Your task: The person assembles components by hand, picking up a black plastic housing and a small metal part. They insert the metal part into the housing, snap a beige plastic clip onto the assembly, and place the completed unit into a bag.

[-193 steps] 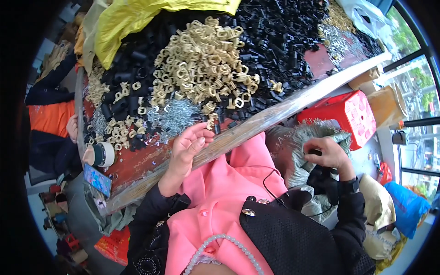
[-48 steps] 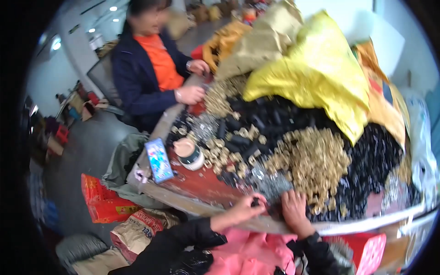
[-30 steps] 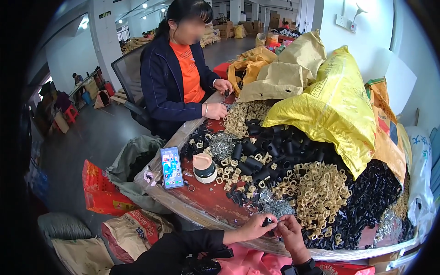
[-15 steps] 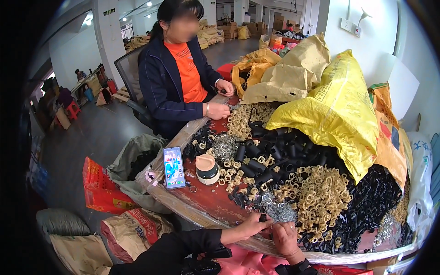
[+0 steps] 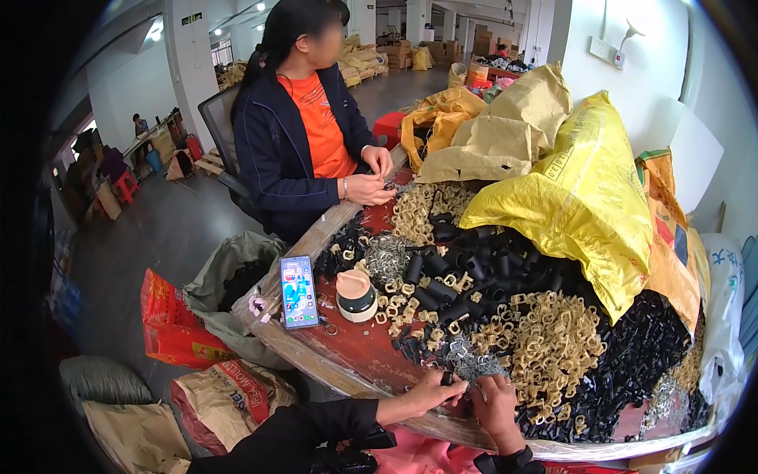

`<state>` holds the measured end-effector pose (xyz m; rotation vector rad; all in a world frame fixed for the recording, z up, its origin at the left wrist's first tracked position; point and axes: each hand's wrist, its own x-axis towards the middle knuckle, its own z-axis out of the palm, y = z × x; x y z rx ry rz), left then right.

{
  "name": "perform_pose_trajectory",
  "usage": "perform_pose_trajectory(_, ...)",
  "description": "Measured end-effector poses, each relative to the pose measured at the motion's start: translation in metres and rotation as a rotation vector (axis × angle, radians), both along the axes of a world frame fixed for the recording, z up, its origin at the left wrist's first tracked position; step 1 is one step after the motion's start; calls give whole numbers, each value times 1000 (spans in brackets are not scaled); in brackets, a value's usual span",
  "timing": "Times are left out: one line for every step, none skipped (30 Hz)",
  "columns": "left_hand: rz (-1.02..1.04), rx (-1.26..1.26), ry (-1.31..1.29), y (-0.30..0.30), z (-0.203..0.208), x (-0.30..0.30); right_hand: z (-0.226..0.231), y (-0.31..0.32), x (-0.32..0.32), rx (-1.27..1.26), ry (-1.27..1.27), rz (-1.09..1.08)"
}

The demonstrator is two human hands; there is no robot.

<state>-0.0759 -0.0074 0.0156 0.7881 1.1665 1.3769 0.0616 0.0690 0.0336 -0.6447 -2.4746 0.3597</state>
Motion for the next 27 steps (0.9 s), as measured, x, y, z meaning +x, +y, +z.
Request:
perform_pose_trajectory(2,-16,-29,-1,-1,1,2,0,1,-94,55,33)
perform_pose_trajectory(4,-31,-57,-1,-1,2,3,-2,1,-93,54,31)
perform_pose_trajectory(2,-30,-58,-1,-1,3,8,-7,1,-97,73,46)
perform_pose_trajectory(6,-38,-71,-1,-1,4,13,-12,0,-102,93,59)
perform_pose_trajectory(9,-46,-83,-1,-1,5,18,-17,0,-107,113,71)
perform_pose_trajectory(12,-53,-95,-1,0,6,20,-20,0,-106,113,65)
perform_pose_trajectory(5,-53,-96,-1,0,7,23,-24,1,-101,106,66)
perform_pose_trajectory(6,-56,-118,-2,1,8,25,-26,3,-95,100,66)
perform_pose_trajectory(5,-61,-141,-4,1,10,26,-29,5,-91,92,65)
perform_pose_trajectory(4,-66,-165,-6,2,12,26,-31,8,-91,90,57)
perform_pose_trajectory(-4,-67,-167,-7,3,14,23,-31,10,-100,85,51)
perform_pose_trajectory(5,-53,-161,-7,4,16,21,-32,11,-108,81,45)
perform_pose_trajectory(15,-38,-155,-8,5,18,21,-33,14,-117,77,40)
perform_pose_trajectory(26,-24,-149,-8,6,19,23,-34,15,-118,76,34)
perform_pose_trajectory(21,-26,-151,-9,8,20,26,-36,15,-167,94,34)
perform_pose_trajectory(8,-38,-141,-10,11,21,30,-37,16,-217,113,34)
perform_pose_trajectory(-3,-49,-131,-11,15,21,31,-38,17,-267,132,35)
perform_pose_trajectory(-14,-61,-121,-12,16,22,31,-38,18,-267,131,32)
perform_pose_trajectory(-16,-61,-122,-12,15,23,31,-39,19,-254,132,31)
perform_pose_trajectory(-29,-71,-105,-12,13,23,30,-38,19,-240,133,31)
perform_pose_trajectory(-41,-82,-87,-11,11,23,29,-38,20,-227,134,31)
perform_pose_trajectory(-53,-94,-70,-11,9,23,28,-38,20,-227,133,32)
perform_pose_trajectory(-51,-94,-72,-11,5,24,27,-37,20,-258,124,16)
perform_pose_trajectory(-55,-93,-83,-10,3,25,24,-37,21,-290,115,1)
perform_pose_trajectory(-60,-92,-95,-10,2,26,22,-36,22,-322,106,-13)
perform_pose_trajectory(-63,-91,-107,-10,1,26,18,-35,23,-323,104,-10)
perform_pose_trajectory(-59,-93,-109,-10,0,24,12,-34,24,-429,130,-23)
